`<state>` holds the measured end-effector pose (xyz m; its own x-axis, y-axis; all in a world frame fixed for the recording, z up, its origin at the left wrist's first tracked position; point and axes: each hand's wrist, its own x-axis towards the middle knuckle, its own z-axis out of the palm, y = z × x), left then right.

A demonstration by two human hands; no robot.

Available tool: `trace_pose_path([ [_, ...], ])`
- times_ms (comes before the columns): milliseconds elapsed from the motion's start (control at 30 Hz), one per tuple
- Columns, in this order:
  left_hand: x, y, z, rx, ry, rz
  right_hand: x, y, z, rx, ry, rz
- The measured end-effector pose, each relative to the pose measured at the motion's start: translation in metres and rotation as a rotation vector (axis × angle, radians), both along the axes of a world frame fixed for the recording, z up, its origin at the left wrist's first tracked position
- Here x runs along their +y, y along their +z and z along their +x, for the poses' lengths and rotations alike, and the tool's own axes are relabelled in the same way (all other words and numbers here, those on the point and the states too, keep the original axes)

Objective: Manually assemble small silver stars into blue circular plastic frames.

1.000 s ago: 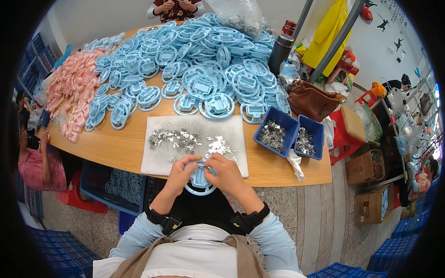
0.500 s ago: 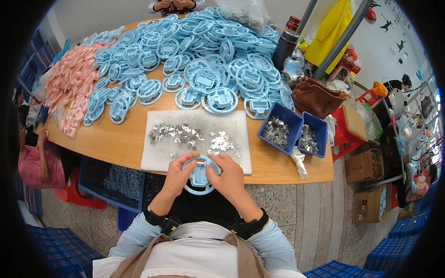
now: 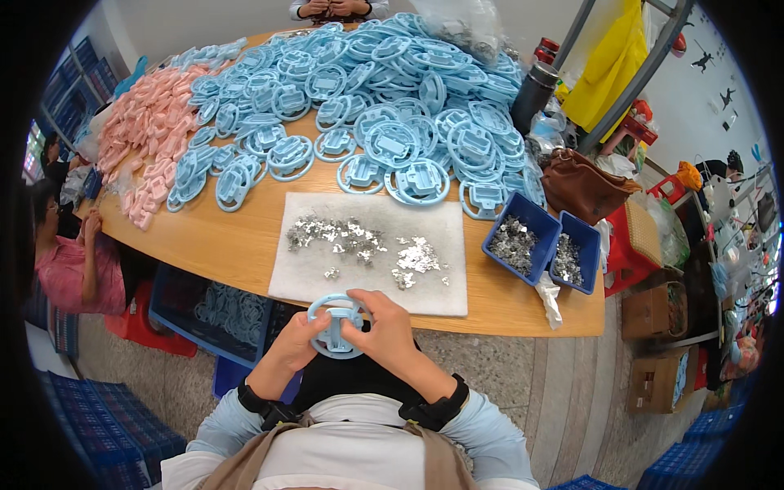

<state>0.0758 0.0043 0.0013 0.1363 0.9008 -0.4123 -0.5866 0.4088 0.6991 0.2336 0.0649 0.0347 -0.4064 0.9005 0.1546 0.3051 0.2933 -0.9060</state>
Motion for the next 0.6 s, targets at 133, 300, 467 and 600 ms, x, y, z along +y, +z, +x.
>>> trace_pose_path([
  [133,-0.016,-0.005,-0.018,0.105,0.125,0.017,-0.008,-0.006,-0.023,-0.029,0.145,-0.015],
  [300,-0.047,-0.016,-0.055,0.192,0.41,-0.05,0.016,-0.013,-0.035,-0.04,0.351,0.037],
  [467,-0.086,-0.064,-0.16,0.317,0.786,-0.12,0.043,-0.024,-0.029,-0.197,0.224,0.326],
  [600,-0.078,-0.078,-0.224,1.11,1.052,-0.041,0.043,-0.026,-0.035,-0.366,0.241,0.394],
])
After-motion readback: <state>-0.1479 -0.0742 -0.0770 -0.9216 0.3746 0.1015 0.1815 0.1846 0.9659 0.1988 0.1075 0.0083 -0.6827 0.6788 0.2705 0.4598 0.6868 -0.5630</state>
